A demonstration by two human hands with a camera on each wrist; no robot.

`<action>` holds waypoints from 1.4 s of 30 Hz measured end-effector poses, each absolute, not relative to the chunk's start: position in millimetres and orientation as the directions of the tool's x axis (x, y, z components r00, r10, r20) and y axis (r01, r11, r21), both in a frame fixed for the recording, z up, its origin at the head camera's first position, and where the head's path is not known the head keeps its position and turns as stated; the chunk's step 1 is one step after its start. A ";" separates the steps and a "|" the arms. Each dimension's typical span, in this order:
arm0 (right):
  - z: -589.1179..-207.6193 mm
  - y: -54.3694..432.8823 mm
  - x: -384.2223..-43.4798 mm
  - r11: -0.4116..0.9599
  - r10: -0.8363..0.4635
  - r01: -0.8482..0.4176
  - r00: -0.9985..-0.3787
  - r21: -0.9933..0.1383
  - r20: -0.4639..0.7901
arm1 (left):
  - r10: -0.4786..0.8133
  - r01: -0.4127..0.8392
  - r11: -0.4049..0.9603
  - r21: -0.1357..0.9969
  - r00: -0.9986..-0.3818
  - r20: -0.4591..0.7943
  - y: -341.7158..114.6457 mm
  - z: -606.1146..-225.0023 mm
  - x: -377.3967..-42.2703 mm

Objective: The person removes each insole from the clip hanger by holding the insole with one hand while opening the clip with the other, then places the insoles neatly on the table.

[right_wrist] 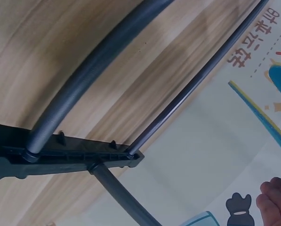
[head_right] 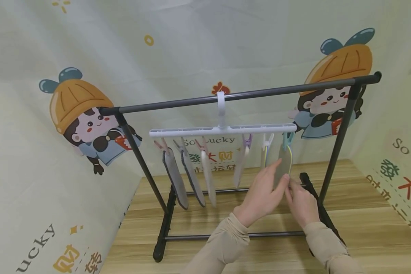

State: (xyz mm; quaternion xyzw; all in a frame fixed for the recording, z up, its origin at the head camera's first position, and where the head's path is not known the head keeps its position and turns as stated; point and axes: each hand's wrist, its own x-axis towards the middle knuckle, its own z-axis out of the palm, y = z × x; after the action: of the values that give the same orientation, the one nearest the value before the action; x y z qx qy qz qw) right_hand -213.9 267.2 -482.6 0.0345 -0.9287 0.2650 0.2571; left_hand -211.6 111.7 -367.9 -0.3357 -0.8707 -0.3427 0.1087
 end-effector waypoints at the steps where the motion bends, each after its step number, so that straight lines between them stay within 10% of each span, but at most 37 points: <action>1: -483.1 267.2 -212.9 0.854 0.072 -0.205 -0.863 -0.478 0.500 | 0.510 0.658 0.537 0.528 -0.752 0.418 111.9 -367.8 -211.6; 42: -500.8 259.6 -178.3 0.909 -0.055 -0.357 -0.618 -0.217 0.784 | 0.434 0.639 0.619 0.457 -0.763 0.479 139.9 -349.7 -221.4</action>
State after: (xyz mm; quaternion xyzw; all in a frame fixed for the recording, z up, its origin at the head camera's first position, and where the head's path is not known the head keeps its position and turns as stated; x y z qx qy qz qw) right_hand -178.3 259.6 -500.8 0.1168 -0.8814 0.1792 0.4211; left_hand -221.4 139.9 -349.7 -0.3032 -0.8848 -0.3141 0.1632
